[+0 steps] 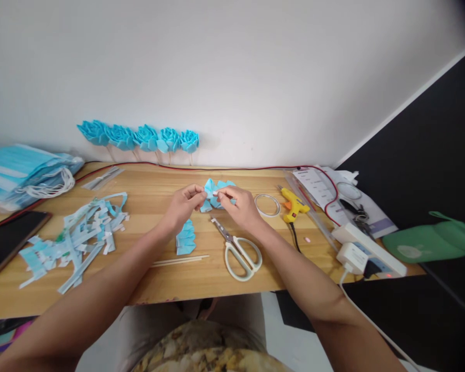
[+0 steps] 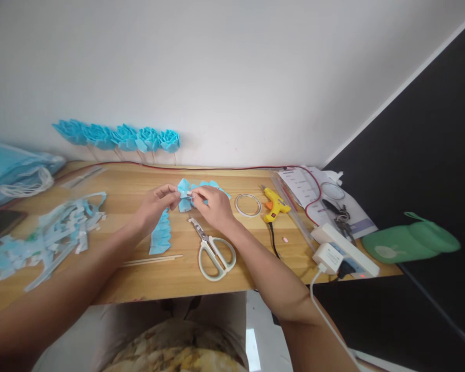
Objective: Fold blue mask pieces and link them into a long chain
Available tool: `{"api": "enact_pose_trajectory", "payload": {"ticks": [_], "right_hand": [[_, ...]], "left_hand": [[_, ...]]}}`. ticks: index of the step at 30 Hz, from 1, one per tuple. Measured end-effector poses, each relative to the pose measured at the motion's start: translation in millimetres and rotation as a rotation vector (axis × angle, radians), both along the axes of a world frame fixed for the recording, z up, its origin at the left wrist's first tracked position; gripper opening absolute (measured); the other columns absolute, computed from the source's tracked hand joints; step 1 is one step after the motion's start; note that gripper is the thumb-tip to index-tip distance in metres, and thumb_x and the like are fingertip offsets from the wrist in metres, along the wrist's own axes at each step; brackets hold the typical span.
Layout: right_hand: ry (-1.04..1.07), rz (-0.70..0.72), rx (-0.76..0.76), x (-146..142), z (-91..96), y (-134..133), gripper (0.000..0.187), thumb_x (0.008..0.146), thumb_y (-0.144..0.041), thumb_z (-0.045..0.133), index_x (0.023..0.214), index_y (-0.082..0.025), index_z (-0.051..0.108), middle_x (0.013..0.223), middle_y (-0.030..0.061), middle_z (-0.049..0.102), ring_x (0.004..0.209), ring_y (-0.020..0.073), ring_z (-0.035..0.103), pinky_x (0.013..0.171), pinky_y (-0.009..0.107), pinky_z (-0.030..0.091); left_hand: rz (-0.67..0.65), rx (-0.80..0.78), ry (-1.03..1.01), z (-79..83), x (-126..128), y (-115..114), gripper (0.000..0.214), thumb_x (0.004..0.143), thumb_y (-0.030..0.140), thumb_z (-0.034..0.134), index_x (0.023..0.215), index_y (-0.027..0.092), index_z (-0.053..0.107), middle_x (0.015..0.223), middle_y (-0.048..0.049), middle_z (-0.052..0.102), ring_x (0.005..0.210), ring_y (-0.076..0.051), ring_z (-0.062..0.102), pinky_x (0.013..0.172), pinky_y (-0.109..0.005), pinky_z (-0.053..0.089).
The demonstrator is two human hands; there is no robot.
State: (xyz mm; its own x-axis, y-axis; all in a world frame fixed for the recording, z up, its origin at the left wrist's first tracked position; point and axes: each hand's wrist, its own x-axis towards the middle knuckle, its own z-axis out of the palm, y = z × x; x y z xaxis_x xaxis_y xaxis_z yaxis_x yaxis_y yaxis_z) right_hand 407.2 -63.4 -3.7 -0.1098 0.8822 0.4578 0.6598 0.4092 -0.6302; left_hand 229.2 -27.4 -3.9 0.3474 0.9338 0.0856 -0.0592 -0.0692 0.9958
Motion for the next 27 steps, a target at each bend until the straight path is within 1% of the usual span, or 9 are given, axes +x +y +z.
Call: {"api": "enact_pose_trajectory", "payload": {"ticks": [2, 5, 7, 11, 14, 17, 20, 23, 27], "right_hand": [[0.009, -0.013, -0.003, -0.2, 0.7, -0.5, 0.021, 0.092, -0.026, 0.051, 0.085, -0.022, 0.070, 0.081, 0.0018, 0.073, 0.078, 0.0166, 0.064, 0.073, 0.029, 0.045], [0.048, 0.013, -0.021, -0.1, 2.1, -1.8, 0.023, 0.092, -0.028, 0.051, 0.082, -0.021, 0.070, 0.081, 0.0023, 0.074, 0.078, 0.0164, 0.065, 0.074, 0.029, 0.046], [0.141, 0.033, -0.058, 0.8, 2.7, -1.8, 0.025, 0.094, -0.031, 0.049, 0.085, -0.020, 0.070, 0.081, 0.0028, 0.074, 0.078, 0.0159, 0.066, 0.075, 0.029, 0.048], [0.400, -0.024, -0.141, 4.6, 2.5, 2.1, 0.028, 0.094, -0.038, 0.049, 0.094, -0.020, 0.070, 0.083, 0.0029, 0.073, 0.079, 0.0154, 0.067, 0.073, 0.027, 0.051], [0.492, 0.033, -0.221, 6.9, 3.3, 4.3, 0.030, 0.090, -0.043, 0.055, 0.100, -0.020, 0.071, 0.091, 0.0031, 0.073, 0.085, 0.0160, 0.067, 0.076, 0.027, 0.052], [0.517, 0.120, -0.289, 7.4, 4.5, 3.5, 0.032, 0.087, -0.045, 0.059, 0.102, -0.020, 0.072, 0.095, 0.0025, 0.073, 0.086, 0.0163, 0.066, 0.079, 0.029, 0.052], [0.510, 0.157, -0.316, 6.9, 3.9, 2.7, 0.028, 0.084, -0.041, 0.061, 0.099, -0.021, 0.072, 0.095, 0.0019, 0.072, 0.085, 0.0163, 0.065, 0.080, 0.029, 0.051], [0.511, 0.150, -0.323, 6.3, 1.7, 3.6, 0.022, 0.082, -0.038, 0.063, 0.092, -0.020, 0.070, 0.090, 0.0011, 0.070, 0.080, 0.0148, 0.063, 0.075, 0.027, 0.049], [0.494, 0.113, -0.315, 6.2, -1.1, 5.4, 0.020, 0.081, -0.038, 0.064, 0.083, -0.019, 0.067, 0.075, -0.0019, 0.064, 0.069, 0.0125, 0.057, 0.066, 0.025, 0.045]], "left_hand": [[0.009, -0.009, -0.010, -0.2, -0.2, 0.3, 0.020, 0.069, 0.036, 0.066, 0.069, 0.018, 0.057, 0.055, 0.0049, 0.049, 0.053, -0.010, 0.040, 0.055, -0.024, 0.031], [0.005, -0.006, -0.017, -0.5, -0.3, 0.6, 0.019, 0.069, 0.035, 0.065, 0.067, 0.018, 0.056, 0.054, 0.0048, 0.049, 0.053, -0.010, 0.040, 0.055, -0.024, 0.032], [-0.004, -0.002, -0.025, -0.7, -0.8, 1.0, 0.019, 0.070, 0.034, 0.065, 0.066, 0.018, 0.055, 0.055, 0.0042, 0.049, 0.054, -0.010, 0.041, 0.057, -0.025, 0.033], [-0.061, -0.013, -0.048, -0.4, -2.7, 2.0, 0.020, 0.072, 0.035, 0.064, 0.064, 0.019, 0.054, 0.054, 0.0029, 0.051, 0.055, -0.011, 0.042, 0.058, -0.025, 0.034], [-0.122, -0.005, -0.024, 1.6, -3.6, 1.4, 0.022, 0.072, 0.037, 0.063, 0.063, 0.019, 0.054, 0.053, 0.0025, 0.051, 0.054, -0.011, 0.041, 0.058, -0.026, 0.034], [-0.136, 0.003, 0.023, 4.4, -3.4, 0.1, 0.021, 0.069, 0.036, 0.064, 0.063, 0.019, 0.055, 0.052, 0.0031, 0.049, 0.053, -0.011, 0.040, 0.056, -0.026, 0.032], [-0.096, 0.002, 0.044, 5.4, -3.1, 0.1, 0.020, 0.068, 0.036, 0.064, 0.064, 0.019, 0.056, 0.052, 0.0038, 0.048, 0.053, -0.011, 0.039, 0.055, -0.025, 0.031], [-0.061, 0.018, 0.057, 4.5, -3.1, 1.3, 0.019, 0.067, 0.036, 0.064, 0.065, 0.019, 0.056, 0.052, 0.0043, 0.047, 0.052, -0.010, 0.038, 0.054, -0.025, 0.030], [-0.075, 0.043, 0.096, 2.1, -2.9, 2.9, 0.021, 0.068, 0.038, 0.064, 0.067, 0.018, 0.057, 0.052, 0.0053, 0.045, 0.051, -0.010, 0.035, 0.052, -0.025, 0.027]]}}
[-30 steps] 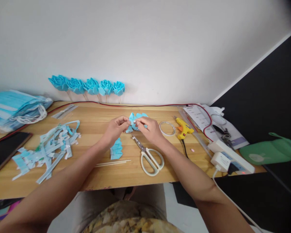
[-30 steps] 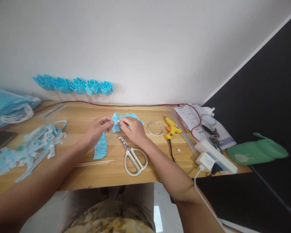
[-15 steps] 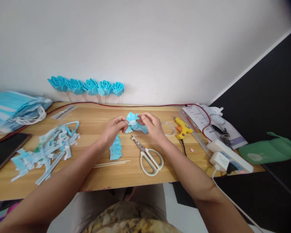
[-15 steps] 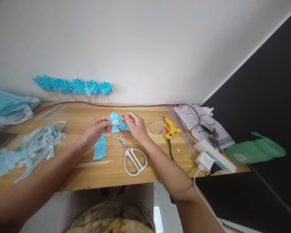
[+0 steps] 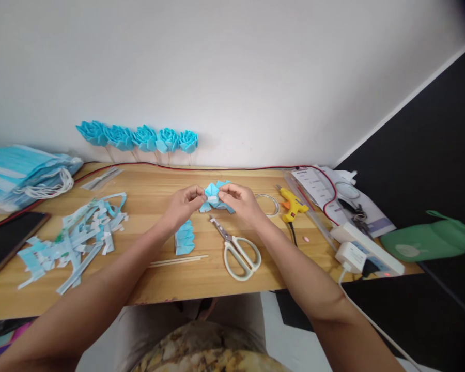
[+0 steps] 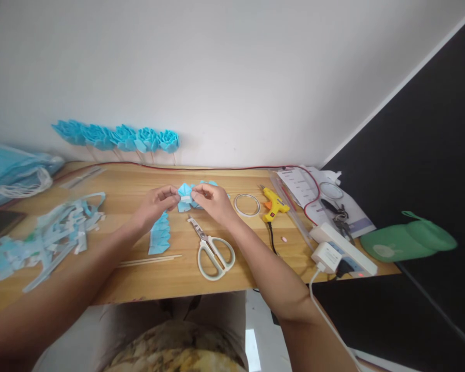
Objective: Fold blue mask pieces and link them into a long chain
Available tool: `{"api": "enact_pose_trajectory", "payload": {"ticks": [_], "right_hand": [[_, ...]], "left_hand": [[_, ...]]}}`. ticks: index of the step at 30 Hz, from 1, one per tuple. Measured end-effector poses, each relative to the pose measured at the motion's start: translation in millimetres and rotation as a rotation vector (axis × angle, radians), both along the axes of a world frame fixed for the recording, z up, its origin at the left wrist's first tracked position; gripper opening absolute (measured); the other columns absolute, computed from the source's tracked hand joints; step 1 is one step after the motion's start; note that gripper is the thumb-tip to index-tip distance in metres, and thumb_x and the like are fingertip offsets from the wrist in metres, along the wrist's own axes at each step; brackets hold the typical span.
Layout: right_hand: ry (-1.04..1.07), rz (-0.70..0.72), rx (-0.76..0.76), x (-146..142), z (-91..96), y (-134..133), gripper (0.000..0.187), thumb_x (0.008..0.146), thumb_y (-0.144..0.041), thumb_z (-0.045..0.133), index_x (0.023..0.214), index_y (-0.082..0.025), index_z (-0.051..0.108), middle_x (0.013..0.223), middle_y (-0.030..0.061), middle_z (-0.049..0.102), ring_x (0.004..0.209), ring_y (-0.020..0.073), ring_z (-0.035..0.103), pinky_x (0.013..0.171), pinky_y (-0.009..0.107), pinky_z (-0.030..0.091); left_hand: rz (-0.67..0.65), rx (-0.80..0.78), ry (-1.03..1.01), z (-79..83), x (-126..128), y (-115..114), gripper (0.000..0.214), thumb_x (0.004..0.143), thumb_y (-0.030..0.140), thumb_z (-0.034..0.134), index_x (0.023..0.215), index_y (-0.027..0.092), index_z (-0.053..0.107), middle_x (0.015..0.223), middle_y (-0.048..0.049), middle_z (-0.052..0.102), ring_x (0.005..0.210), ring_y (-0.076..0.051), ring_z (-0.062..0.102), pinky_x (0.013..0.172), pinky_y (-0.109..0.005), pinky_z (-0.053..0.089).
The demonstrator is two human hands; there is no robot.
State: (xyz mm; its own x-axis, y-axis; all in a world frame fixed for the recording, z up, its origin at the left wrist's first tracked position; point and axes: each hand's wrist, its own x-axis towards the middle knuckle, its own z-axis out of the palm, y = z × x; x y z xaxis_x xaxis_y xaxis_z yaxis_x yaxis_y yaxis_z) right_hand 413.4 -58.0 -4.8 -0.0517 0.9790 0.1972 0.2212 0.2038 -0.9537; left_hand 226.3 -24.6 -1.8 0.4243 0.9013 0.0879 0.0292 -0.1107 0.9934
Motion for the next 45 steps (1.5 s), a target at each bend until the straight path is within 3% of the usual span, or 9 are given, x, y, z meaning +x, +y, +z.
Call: {"api": "enact_pose_trajectory", "payload": {"ticks": [3, 8, 13, 21, 29, 36, 42, 45], "right_hand": [[-0.013, -0.013, 0.006, 0, -1.4, 0, 0.019, 0.080, -0.038, 0.064, 0.080, -0.019, 0.067, 0.071, -0.0028, 0.062, 0.064, 0.0117, 0.055, 0.063, 0.024, 0.043], [-0.016, -0.080, 0.036, 0, -1.2, 1, 0.019, 0.080, -0.037, 0.064, 0.079, -0.018, 0.067, 0.073, -0.0014, 0.064, 0.066, 0.0119, 0.056, 0.064, 0.024, 0.043], [-0.017, -0.087, 0.051, 0, -1.7, 1, 0.022, 0.081, -0.039, 0.064, 0.080, -0.018, 0.067, 0.073, -0.0013, 0.064, 0.066, 0.0116, 0.055, 0.063, 0.024, 0.042], [-0.047, -0.098, 0.062, -2, -2.4, 1, 0.021, 0.080, -0.039, 0.064, 0.078, -0.018, 0.067, 0.071, -0.0021, 0.062, 0.064, 0.0107, 0.052, 0.061, 0.023, 0.040], [-0.054, -0.117, 0.052, -3, 0.2, 0, 0.022, 0.079, -0.039, 0.063, 0.077, -0.018, 0.066, 0.069, -0.0020, 0.061, 0.063, 0.0109, 0.051, 0.060, 0.024, 0.039], [0.071, -0.133, 0.029, -4, -4.4, 3, 0.021, 0.078, -0.038, 0.065, 0.073, -0.018, 0.066, 0.070, -0.0019, 0.063, 0.065, 0.0113, 0.053, 0.064, 0.024, 0.041], [0.236, -0.261, -0.068, 6, -3.2, 12, 0.022, 0.071, -0.040, 0.070, 0.071, -0.019, 0.067, 0.065, -0.0019, 0.063, 0.061, 0.0113, 0.053, 0.062, 0.024, 0.043], [0.243, -0.272, -0.075, 9, -2.7, 14, 0.022, 0.069, -0.041, 0.071, 0.071, -0.019, 0.067, 0.065, -0.0020, 0.063, 0.060, 0.0108, 0.051, 0.060, 0.024, 0.043]], "left_hand": [[0.033, 0.031, 0.005, -2.2, 0, 1, 0.021, 0.069, 0.038, 0.065, 0.073, 0.018, 0.059, 0.056, 0.0051, 0.047, 0.052, -0.010, 0.037, 0.051, -0.025, 0.027], [0.197, 0.147, -0.054, -4.0, 0, 0, 0.022, 0.077, 0.039, 0.064, 0.082, 0.018, 0.058, 0.066, 0.0027, 0.056, 0.059, -0.011, 0.046, 0.055, -0.024, 0.035], [0.181, 0.269, 0.084, -2.8, 1, -5, 0.025, 0.082, 0.042, 0.062, 0.079, 0.017, 0.063, 0.067, 0.0005, 0.058, 0.061, -0.012, 0.049, 0.056, -0.023, 0.037], [0.185, 0.433, 0.209, -5.0, 2, -8, 0.018, 0.083, 0.034, 0.061, 0.083, 0.017, 0.065, 0.055, 0.0054, 0.049, 0.050, -0.009, 0.041, 0.050, -0.022, 0.032], [0.251, 0.733, 0.321, -9.5, 1, -9, 0.013, 0.087, 0.024, 0.058, 0.081, 0.017, 0.068, 0.056, 0.0049, 0.049, 0.052, -0.009, 0.043, 0.054, -0.022, 0.033], [0.214, 0.989, 0.357, -5.5, -1, -10, 0.016, 0.091, 0.017, 0.054, 0.080, 0.017, 0.066, 0.061, 0.0025, 0.056, 0.057, -0.010, 0.050, 0.058, -0.022, 0.037], [0.256, 0.947, 0.366, -7.0, -2, -7, 0.015, 0.089, 0.021, 0.055, 0.081, 0.019, 0.066, 0.060, 0.0026, 0.057, 0.055, -0.011, 0.051, 0.057, -0.023, 0.038], [0.351, 0.874, 0.379, 9.0, -13, -1, 0.015, 0.086, 0.024, 0.056, 0.080, 0.019, 0.068, 0.059, 0.0026, 0.058, 0.055, -0.011, 0.051, 0.056, -0.023, 0.038]]}}
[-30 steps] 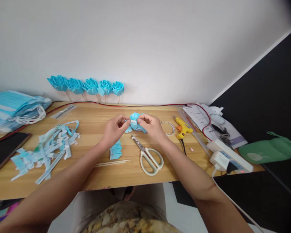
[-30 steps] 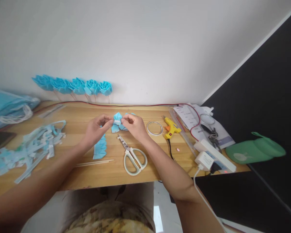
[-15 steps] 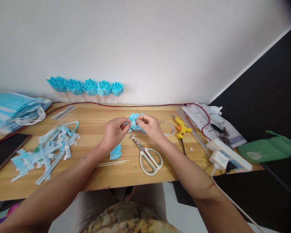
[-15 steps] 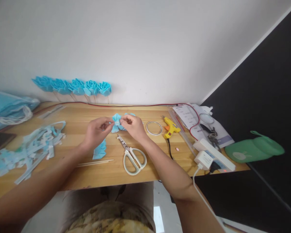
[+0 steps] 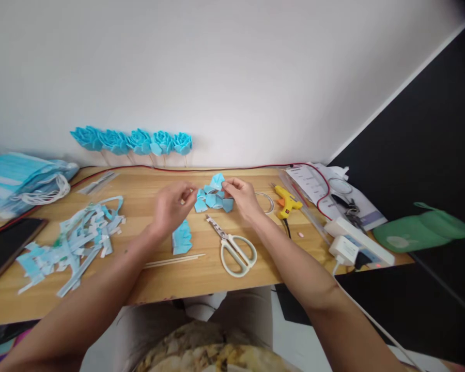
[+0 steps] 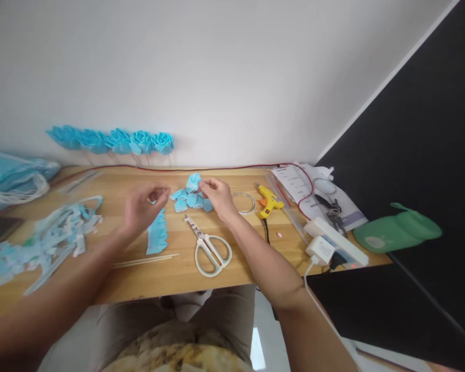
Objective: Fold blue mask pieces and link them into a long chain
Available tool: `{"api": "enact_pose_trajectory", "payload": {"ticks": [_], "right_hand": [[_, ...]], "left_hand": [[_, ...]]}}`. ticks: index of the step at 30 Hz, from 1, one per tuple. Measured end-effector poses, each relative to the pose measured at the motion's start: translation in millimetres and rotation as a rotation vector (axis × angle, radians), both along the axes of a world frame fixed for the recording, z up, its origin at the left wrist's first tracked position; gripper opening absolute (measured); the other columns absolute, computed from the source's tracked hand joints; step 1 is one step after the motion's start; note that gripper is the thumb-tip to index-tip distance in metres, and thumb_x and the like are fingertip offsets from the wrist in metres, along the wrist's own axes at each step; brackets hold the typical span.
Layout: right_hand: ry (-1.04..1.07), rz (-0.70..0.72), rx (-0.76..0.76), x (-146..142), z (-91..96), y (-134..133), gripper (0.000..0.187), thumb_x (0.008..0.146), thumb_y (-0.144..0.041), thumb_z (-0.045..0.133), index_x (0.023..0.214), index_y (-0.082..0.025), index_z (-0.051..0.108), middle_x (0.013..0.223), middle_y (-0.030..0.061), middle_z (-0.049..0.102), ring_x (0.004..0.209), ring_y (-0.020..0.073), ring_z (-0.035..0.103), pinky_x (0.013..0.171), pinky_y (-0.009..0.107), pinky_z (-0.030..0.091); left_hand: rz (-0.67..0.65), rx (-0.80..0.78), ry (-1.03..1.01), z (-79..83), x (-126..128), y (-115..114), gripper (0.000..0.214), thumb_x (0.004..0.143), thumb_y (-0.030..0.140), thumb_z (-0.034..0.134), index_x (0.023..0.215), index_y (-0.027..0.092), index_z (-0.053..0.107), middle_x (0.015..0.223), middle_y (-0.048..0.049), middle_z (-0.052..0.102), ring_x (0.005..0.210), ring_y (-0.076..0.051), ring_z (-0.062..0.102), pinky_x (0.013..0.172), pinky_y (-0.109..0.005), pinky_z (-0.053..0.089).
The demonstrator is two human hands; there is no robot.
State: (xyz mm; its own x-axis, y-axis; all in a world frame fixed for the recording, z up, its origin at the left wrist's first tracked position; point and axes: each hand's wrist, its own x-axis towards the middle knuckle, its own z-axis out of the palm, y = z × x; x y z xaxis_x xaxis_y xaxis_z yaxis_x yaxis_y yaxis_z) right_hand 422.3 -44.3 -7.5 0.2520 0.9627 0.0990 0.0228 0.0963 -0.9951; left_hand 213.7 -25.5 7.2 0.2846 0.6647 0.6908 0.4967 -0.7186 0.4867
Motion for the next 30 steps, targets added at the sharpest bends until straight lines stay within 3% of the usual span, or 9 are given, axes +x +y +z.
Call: {"api": "enact_pose_trajectory", "payload": {"ticks": [5, 8, 10, 13, 17, 21, 24, 27, 30], "right_hand": [[0.014, 0.005, 0.009, 0, -1.4, 1, 0.024, 0.066, -0.041, 0.073, 0.071, -0.019, 0.068, 0.066, -0.0021, 0.064, 0.060, 0.0102, 0.052, 0.060, 0.024, 0.042], [0.031, 0.023, 0.014, -2, -0.5, 0, 0.025, 0.065, -0.041, 0.075, 0.072, -0.018, 0.068, 0.066, -0.0022, 0.064, 0.059, 0.0094, 0.052, 0.059, 0.023, 0.042], [0.038, 0.020, 0.013, -2, 1.3, 0, 0.024, 0.065, -0.039, 0.075, 0.073, -0.018, 0.068, 0.066, -0.0025, 0.064, 0.059, 0.0092, 0.052, 0.059, 0.023, 0.042], [0.041, 0.020, 0.014, -4, 3.8, -2, 0.023, 0.064, -0.038, 0.076, 0.073, -0.018, 0.068, 0.065, -0.0029, 0.063, 0.058, 0.0091, 0.053, 0.061, 0.024, 0.044], [0.021, 0.033, 0.004, -6, 3.7, -3, 0.025, 0.064, -0.040, 0.078, 0.073, -0.019, 0.069, 0.067, -0.0014, 0.065, 0.060, 0.0105, 0.055, 0.061, 0.025, 0.045], [-0.004, 0.034, -0.001, -7, 1.0, -2, 0.026, 0.065, -0.042, 0.078, 0.073, -0.019, 0.068, 0.068, -0.0011, 0.065, 0.060, 0.0111, 0.055, 0.061, 0.026, 0.047], [0.008, 0.027, -0.009, -6, -0.5, -1, 0.026, 0.064, -0.042, 0.078, 0.073, -0.020, 0.068, 0.068, -0.0016, 0.065, 0.060, 0.0107, 0.055, 0.062, 0.026, 0.047], [0.031, 0.021, -0.016, -5, -1.4, 0, 0.025, 0.064, -0.040, 0.078, 0.073, -0.019, 0.068, 0.067, -0.0024, 0.063, 0.060, 0.0102, 0.055, 0.063, 0.026, 0.047], [0.034, 0.031, -0.016, -5, -2.3, -1, 0.024, 0.065, -0.040, 0.078, 0.072, -0.020, 0.067, 0.066, -0.0031, 0.062, 0.060, 0.0099, 0.055, 0.063, 0.026, 0.047]], "left_hand": [[0.254, 0.003, -0.068, 57.1, -52, 13, 0.016, 0.082, 0.030, 0.060, 0.084, 0.018, 0.071, 0.062, 0.0025, 0.059, 0.056, -0.011, 0.049, 0.057, -0.023, 0.037], [0.371, -0.062, 0.047, 75.3, -99, 14, 0.018, 0.082, 0.032, 0.062, 0.086, 0.017, 0.071, 0.065, 0.0031, 0.060, 0.058, -0.009, 0.049, 0.058, -0.021, 0.036], [0.484, -0.142, 0.206, 71.8, -133, 11, 0.020, 0.083, 0.034, 0.061, 0.088, 0.017, 0.071, 0.066, 0.0030, 0.061, 0.060, -0.010, 0.050, 0.060, -0.022, 0.035], [0.607, -0.310, 0.522, 51.0, -180, 9, 0.023, 0.086, 0.036, 0.056, 0.094, 0.019, 0.070, 0.072, -0.0002, 0.065, 0.066, -0.014, 0.053, 0.059, -0.023, 0.031], [0.500, -0.371, 0.730, 22.2, -222, 11, 0.031, 0.093, 0.041, 0.047, 0.085, 0.020, 0.069, 0.076, -0.0031, 0.069, 0.068, -0.017, 0.054, 0.058, -0.023, 0.028], [0.565, -0.334, 0.663, 6.2, -237, 18, 0.039, 0.091, 0.049, 0.051, 0.068, 0.019, 0.062, 0.062, -0.0017, 0.062, 0.059, -0.015, 0.047, 0.053, -0.024, 0.024], [0.571, -0.297, 0.619, -0.6, -245, 23, 0.034, 0.089, 0.047, 0.057, 0.070, 0.021, 0.060, 0.061, 0.0008, 0.059, 0.058, -0.014, 0.045, 0.054, -0.023, 0.025], [0.526, -0.187, 0.629, -0.5, -247, 26, 0.025, 0.092, 0.046, 0.055, 0.087, 0.023, 0.062, 0.082, -0.0014, 0.065, 0.076, -0.018, 0.052, 0.065, -0.026, 0.037], [0.492, -0.095, 0.587, 8.3, -228, 22, 0.030, 0.093, 0.046, 0.053, 0.109, 0.021, 0.061, 0.108, -0.0066, 0.067, 0.101, -0.024, 0.055, 0.088, -0.037, 0.044]]}}
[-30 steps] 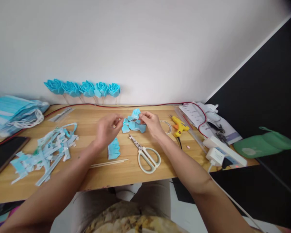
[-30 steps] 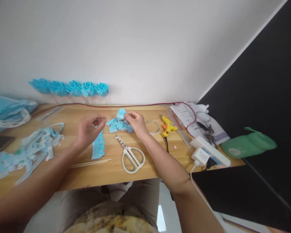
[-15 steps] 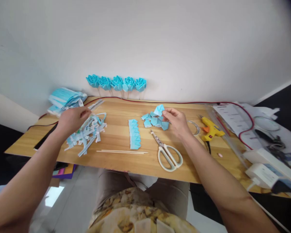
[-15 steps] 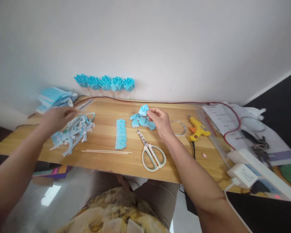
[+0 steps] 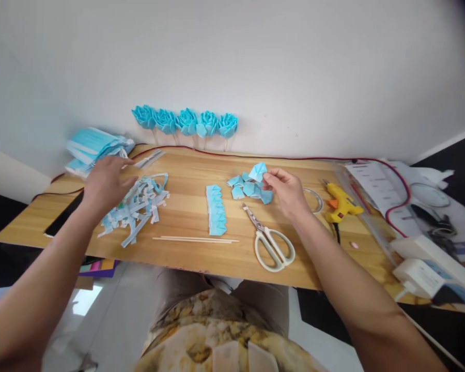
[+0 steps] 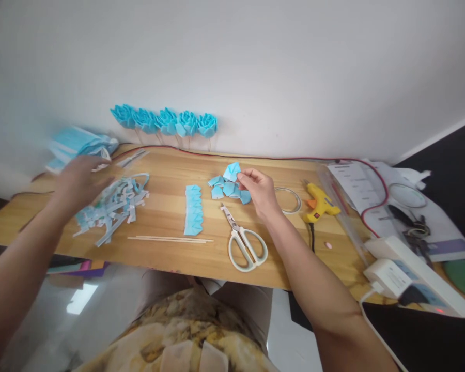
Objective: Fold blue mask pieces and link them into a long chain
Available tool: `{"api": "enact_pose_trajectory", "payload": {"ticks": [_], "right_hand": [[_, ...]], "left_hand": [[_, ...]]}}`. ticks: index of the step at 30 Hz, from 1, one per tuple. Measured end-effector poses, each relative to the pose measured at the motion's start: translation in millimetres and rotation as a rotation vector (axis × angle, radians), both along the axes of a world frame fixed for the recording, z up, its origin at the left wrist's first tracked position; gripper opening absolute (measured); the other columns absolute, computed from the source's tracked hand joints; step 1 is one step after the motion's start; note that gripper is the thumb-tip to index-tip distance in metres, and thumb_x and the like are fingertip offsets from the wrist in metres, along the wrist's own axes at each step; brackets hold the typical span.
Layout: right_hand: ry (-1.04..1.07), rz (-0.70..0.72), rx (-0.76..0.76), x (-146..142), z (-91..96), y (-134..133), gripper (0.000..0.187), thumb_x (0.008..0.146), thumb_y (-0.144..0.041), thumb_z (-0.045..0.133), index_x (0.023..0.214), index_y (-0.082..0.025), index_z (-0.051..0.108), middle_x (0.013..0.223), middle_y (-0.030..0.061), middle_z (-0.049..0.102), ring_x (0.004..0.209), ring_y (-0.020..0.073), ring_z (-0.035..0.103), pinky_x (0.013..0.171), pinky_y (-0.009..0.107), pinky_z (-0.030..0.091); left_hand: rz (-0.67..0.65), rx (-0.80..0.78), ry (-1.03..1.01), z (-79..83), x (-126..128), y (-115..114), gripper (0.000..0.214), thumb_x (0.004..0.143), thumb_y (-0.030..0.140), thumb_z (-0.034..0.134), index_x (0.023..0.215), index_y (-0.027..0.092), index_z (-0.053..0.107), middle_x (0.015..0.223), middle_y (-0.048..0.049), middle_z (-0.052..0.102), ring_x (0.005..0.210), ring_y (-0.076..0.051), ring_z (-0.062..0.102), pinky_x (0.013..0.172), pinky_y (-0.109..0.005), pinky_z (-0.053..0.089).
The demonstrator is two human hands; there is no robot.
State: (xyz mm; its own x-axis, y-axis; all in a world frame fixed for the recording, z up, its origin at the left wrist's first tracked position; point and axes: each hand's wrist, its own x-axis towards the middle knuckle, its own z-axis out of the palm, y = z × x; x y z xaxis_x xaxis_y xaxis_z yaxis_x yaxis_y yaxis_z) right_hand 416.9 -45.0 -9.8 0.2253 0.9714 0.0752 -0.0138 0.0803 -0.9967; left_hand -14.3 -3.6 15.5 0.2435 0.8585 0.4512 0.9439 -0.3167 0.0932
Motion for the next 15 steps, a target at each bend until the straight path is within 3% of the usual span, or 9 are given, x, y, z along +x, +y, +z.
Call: {"api": "enact_pose_trajectory", "payload": {"ticks": [2, 4, 6, 9, 15], "right_hand": [[0.002, 0.016, 0.000, -1, -0.6, 0, 0.025, 0.066, -0.041, 0.077, 0.073, -0.020, 0.066, 0.067, -0.0032, 0.062, 0.060, 0.0098, 0.054, 0.063, 0.026, 0.048], [0.008, 0.034, -0.005, -1, -1.0, -1, 0.025, 0.066, -0.041, 0.077, 0.073, -0.020, 0.066, 0.067, -0.0032, 0.062, 0.060, 0.0097, 0.054, 0.063, 0.026, 0.048], [0.007, 0.049, -0.008, -2, -1.1, -1, 0.025, 0.066, -0.040, 0.078, 0.073, -0.019, 0.066, 0.067, -0.0033, 0.062, 0.060, 0.0098, 0.054, 0.063, 0.025, 0.048], [-0.005, 0.063, -0.004, -2, -0.7, -2, 0.025, 0.066, -0.040, 0.078, 0.075, -0.019, 0.066, 0.066, -0.0034, 0.062, 0.061, 0.0100, 0.055, 0.063, 0.025, 0.048], [0.003, 0.082, -0.005, -3, 1.2, -3, 0.027, 0.064, -0.041, 0.079, 0.077, -0.020, 0.068, 0.070, -0.0024, 0.065, 0.061, 0.0102, 0.056, 0.063, 0.025, 0.049]], "left_hand": [[-0.073, -0.076, -0.105, 5.9, 28, -4, 0.034, 0.093, 0.041, 0.054, 0.118, 0.019, 0.061, 0.114, -0.0075, 0.068, 0.101, -0.022, 0.059, 0.090, -0.036, 0.046], [-0.208, -0.188, -0.247, 6.8, 62, -4, 0.034, 0.090, 0.041, 0.056, 0.113, 0.017, 0.066, 0.107, -0.0070, 0.072, 0.089, -0.019, 0.064, 0.081, -0.031, 0.048], [-0.315, -0.303, -0.251, 1.4, 98, 3, 0.032, 0.089, 0.040, 0.055, 0.107, 0.017, 0.070, 0.100, -0.0075, 0.074, 0.085, -0.019, 0.065, 0.075, -0.029, 0.047], [-0.348, -0.396, -0.167, -13.5, 138, 25, 0.031, 0.089, 0.038, 0.053, 0.100, 0.019, 0.074, 0.096, -0.0079, 0.076, 0.081, -0.020, 0.065, 0.071, -0.028, 0.044], [-0.371, -0.573, -0.069, -35.6, 173, 50, 0.037, 0.089, 0.045, 0.049, 0.090, 0.020, 0.077, 0.099, -0.0075, 0.077, 0.086, -0.023, 0.066, 0.067, -0.028, 0.041]]}}
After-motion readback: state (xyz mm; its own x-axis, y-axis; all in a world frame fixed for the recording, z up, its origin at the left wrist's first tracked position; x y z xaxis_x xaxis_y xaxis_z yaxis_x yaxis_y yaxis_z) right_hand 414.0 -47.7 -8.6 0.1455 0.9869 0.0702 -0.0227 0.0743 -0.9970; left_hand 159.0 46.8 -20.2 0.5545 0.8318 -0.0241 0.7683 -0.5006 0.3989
